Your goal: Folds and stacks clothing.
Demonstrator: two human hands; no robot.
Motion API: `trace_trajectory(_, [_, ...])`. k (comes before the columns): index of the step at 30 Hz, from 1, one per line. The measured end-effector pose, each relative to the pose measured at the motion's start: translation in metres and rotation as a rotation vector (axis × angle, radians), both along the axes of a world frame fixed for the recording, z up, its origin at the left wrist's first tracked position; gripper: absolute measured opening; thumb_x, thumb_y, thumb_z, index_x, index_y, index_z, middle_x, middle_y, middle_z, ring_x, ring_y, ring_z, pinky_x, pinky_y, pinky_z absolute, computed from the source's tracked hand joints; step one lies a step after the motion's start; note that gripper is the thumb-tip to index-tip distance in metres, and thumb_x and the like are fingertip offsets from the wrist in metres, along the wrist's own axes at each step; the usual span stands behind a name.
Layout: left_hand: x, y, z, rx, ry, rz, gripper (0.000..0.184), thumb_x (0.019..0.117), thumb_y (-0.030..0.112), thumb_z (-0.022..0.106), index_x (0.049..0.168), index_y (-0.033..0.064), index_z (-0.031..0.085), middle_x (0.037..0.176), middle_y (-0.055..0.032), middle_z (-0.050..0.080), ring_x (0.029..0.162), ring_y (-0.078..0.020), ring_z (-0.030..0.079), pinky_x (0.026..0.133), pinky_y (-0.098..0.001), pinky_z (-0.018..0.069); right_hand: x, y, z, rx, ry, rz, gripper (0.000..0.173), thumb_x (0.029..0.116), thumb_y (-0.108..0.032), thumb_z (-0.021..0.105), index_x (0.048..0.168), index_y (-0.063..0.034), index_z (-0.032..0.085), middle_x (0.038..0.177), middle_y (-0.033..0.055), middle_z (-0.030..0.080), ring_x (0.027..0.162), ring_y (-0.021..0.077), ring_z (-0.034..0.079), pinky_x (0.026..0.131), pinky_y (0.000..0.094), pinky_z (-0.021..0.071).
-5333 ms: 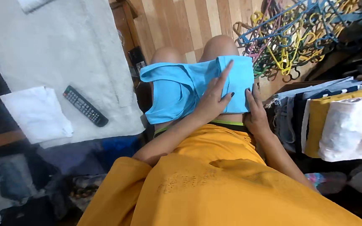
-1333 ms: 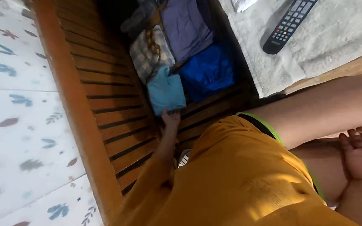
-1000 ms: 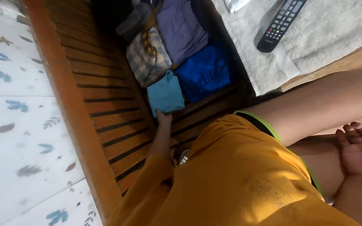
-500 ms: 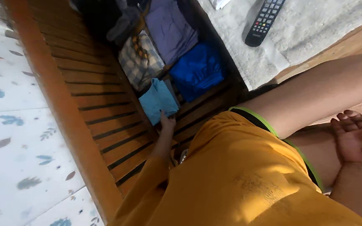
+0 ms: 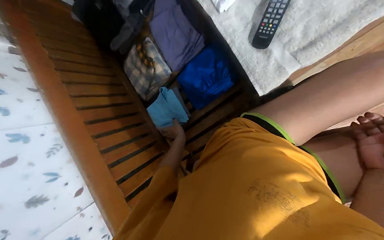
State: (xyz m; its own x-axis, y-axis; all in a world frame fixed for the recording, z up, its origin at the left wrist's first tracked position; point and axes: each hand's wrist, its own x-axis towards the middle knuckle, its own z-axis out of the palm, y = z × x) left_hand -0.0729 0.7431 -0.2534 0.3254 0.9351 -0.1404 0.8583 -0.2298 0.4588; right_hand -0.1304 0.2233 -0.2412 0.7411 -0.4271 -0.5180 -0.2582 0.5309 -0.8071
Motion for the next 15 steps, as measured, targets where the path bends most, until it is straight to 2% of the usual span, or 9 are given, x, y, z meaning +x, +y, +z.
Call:
trace_trajectory(2, [0.013,0.016,0.005,0.098,-0.068,-0.36,0.093,0.0949,0.023,0.071,0.161,-0.0043,0.011,0.16,-0.0363,0.024,0.148,-0.0489,0.028,0.121,-0.0529,0.0299,0.0,0.0,-0.001,0.003,-0.008,0.004,0.034,0.1101,-0.024,0.032,0.139,-0.0134,0.048,0.108,-0.0016,0.069,0.102,0.0153,0.07,0.098,0.0373,0.0558])
trace_trajectory(4, [0.038,0.04,0.008,0.14,-0.061,-0.625,0.078,0.0994,0.024,0.064,0.159,-0.0061,0.024,0.159,-0.035,0.029,0.148,-0.0475,0.031,0.121,-0.0531,0.03,-0.002,0.0,-0.002,-0.005,-0.012,0.015,0.036,0.1104,-0.025,0.031,0.14,-0.0136,0.047,0.109,-0.002,0.069,0.102,0.015,0.069,0.097,0.0368,0.0554])
trace_trajectory(6, [0.068,0.06,0.014,0.187,0.009,-0.749,0.07,0.1022,0.024,0.059,0.157,-0.0075,0.028,0.156,-0.0351,0.035,0.146,-0.0478,0.034,0.121,-0.0537,0.0298,-0.003,0.001,0.0,-0.005,-0.003,-0.004,0.034,0.1109,-0.025,0.031,0.137,-0.0147,0.049,0.106,-0.0026,0.07,0.102,0.0149,0.07,0.097,0.0371,0.0559])
trace_trajectory(8, [0.096,0.074,0.021,0.242,0.103,-0.785,0.068,0.1002,0.022,0.061,0.155,-0.0073,0.033,0.153,-0.0351,0.039,0.144,-0.0494,0.036,0.12,-0.0563,0.0302,-0.002,0.006,0.008,-0.015,0.011,-0.02,0.032,0.1111,-0.026,0.031,0.133,-0.0161,0.052,0.103,-0.004,0.07,0.1,0.0136,0.07,0.097,0.0363,0.0559])
trace_trajectory(10, [0.117,0.082,0.03,0.221,0.244,-0.804,0.059,0.0989,0.021,0.062,0.149,-0.0056,0.044,0.148,-0.0335,0.046,0.14,-0.0484,0.042,0.117,-0.0584,0.0334,0.002,0.015,0.02,-0.04,0.031,-0.039,0.031,0.1104,-0.025,0.03,0.13,-0.0182,0.053,0.102,-0.0066,0.069,0.097,0.0108,0.069,0.095,0.0343,0.0556])
trace_trajectory(11, [0.123,0.088,0.031,0.218,0.306,-0.842,0.049,0.0988,0.02,0.062,0.141,-0.0033,0.055,0.143,-0.0307,0.053,0.137,-0.0461,0.048,0.115,-0.0596,0.0363,0.004,0.02,0.025,-0.052,0.038,-0.06,0.03,0.1098,-0.024,0.031,0.129,-0.0184,0.053,0.101,-0.0072,0.069,0.095,0.0099,0.068,0.093,0.033,0.056])
trace_trajectory(12, [0.125,0.097,0.03,0.206,0.346,-0.902,0.042,0.1,0.02,0.061,0.137,-0.001,0.06,0.14,-0.0286,0.056,0.133,-0.0448,0.052,0.112,-0.0615,0.0387,0.005,0.022,0.028,-0.051,0.037,-0.088,0.03,0.1087,-0.022,0.033,0.129,-0.0172,0.054,0.101,-0.0062,0.069,0.094,0.0106,0.068,0.091,0.0333,0.0565])
trace_trajectory(14, [0.118,0.136,0.006,0.317,0.275,-1.135,0.04,0.1002,0.028,0.06,0.133,0.0046,0.063,0.131,-0.0248,0.063,0.122,-0.0434,0.06,0.103,-0.0651,0.046,0.003,0.025,0.031,-0.032,0.046,-0.142,0.031,0.1068,-0.018,0.037,0.133,-0.0133,0.053,0.103,-0.003,0.068,0.093,0.0116,0.068,0.089,0.0334,0.0574])
trace_trajectory(15, [0.12,0.143,-0.005,0.438,0.164,-1.304,0.041,0.1011,0.03,0.058,0.131,0.0024,0.064,0.125,-0.0254,0.066,0.115,-0.0428,0.064,0.098,-0.0627,0.0503,0.002,0.027,0.032,-0.027,0.058,-0.161,0.031,0.1059,-0.016,0.04,0.134,-0.012,0.052,0.102,-0.0024,0.068,0.092,0.0113,0.069,0.088,0.033,0.0579])
